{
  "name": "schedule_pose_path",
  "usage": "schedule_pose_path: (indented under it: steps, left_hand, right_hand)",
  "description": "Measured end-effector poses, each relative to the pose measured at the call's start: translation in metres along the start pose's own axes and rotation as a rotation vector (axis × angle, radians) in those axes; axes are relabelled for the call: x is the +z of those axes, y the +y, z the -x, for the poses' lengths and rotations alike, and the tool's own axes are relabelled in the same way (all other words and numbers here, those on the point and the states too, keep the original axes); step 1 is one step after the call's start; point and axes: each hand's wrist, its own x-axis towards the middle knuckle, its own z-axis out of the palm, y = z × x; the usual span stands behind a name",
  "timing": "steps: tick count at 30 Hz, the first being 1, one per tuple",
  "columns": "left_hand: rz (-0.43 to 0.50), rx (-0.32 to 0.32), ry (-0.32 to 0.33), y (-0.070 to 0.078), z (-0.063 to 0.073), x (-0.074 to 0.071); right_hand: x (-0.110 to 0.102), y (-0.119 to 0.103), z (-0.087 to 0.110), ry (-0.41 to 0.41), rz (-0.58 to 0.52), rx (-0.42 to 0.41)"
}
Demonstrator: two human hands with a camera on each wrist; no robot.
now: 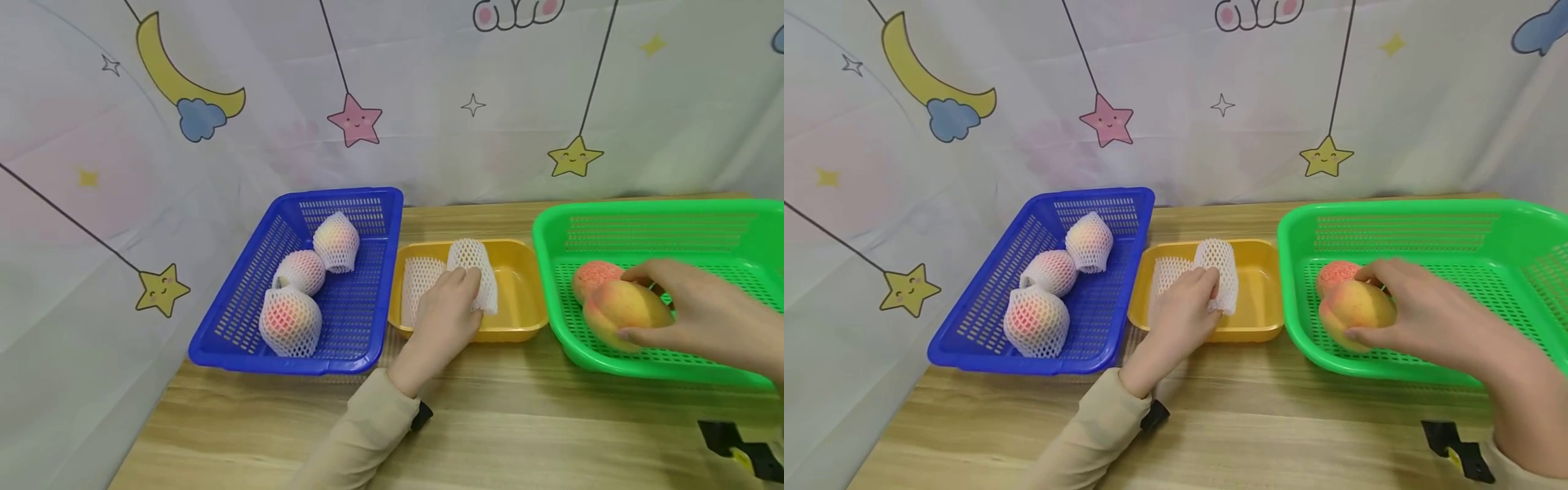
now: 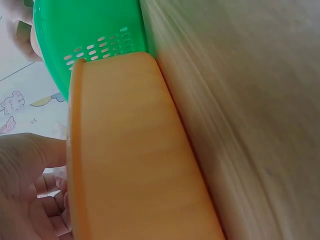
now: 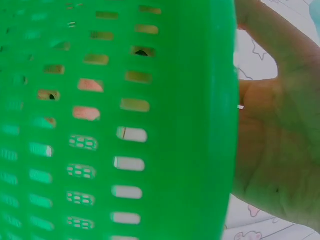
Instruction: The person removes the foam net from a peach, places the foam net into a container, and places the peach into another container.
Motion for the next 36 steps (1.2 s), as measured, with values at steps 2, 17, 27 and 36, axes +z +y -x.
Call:
schedule_pose_path:
  steps: [2, 17, 27, 36]
  left_hand:
    - [-0.038, 0.003, -0.010, 0.000, -0.002, 0.003]
    - [-0.092, -0.079, -0.123, -0.001, -0.007, 0.010]
    - [0.033, -0.203, -0.341, -0.003, -0.011, 0.006]
    - [0.108, -0.254, -0.471, 0.001, -0.008, 0.008]
  right_hand:
    - [0.002, 0.001, -0.001, -0.014, -0.003, -0.005]
    - [0.011, -0.008, -0.006, -0.118, -0.012, 0.018]
    - [0.016, -0.010, -0.008, -0.125, -0.017, 0.008]
    - [0.023, -0.011, -0.012, -0.150, -0.012, -0.024]
